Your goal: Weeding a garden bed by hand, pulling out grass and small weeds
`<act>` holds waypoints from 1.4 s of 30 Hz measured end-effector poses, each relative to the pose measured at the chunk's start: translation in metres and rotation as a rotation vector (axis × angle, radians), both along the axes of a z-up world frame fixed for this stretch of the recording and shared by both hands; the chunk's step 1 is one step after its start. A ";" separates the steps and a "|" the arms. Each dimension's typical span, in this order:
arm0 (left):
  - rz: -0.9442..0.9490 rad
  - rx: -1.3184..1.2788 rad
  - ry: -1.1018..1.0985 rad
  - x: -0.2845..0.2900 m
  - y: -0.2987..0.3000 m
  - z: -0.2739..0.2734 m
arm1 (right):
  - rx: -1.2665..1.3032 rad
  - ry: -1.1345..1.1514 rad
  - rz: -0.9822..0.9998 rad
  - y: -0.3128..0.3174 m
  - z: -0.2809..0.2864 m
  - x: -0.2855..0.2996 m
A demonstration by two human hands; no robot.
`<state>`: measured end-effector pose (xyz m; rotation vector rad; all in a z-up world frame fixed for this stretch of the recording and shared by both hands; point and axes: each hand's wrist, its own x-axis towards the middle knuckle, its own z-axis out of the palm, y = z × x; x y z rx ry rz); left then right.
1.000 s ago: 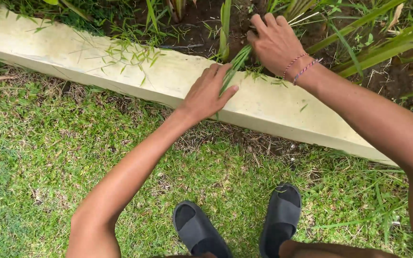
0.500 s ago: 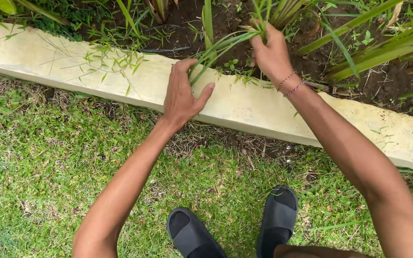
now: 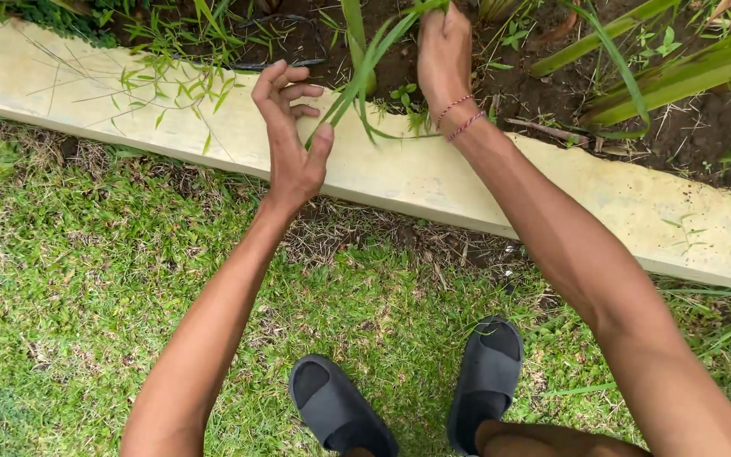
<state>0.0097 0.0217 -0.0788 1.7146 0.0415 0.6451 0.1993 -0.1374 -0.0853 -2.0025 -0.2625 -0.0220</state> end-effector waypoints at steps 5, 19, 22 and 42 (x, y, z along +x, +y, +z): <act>-0.057 -0.246 -0.012 0.007 0.021 -0.022 | -0.097 -0.214 0.127 -0.021 0.016 -0.027; -0.352 -0.690 0.085 0.004 0.052 -0.023 | -0.496 -0.171 0.939 -0.041 0.105 -0.162; -0.356 -0.622 0.126 0.003 0.048 -0.022 | -0.458 -0.394 0.751 -0.077 0.098 -0.113; -0.264 -0.343 0.148 -0.002 0.032 -0.002 | -0.046 -0.020 0.141 -0.089 0.027 0.007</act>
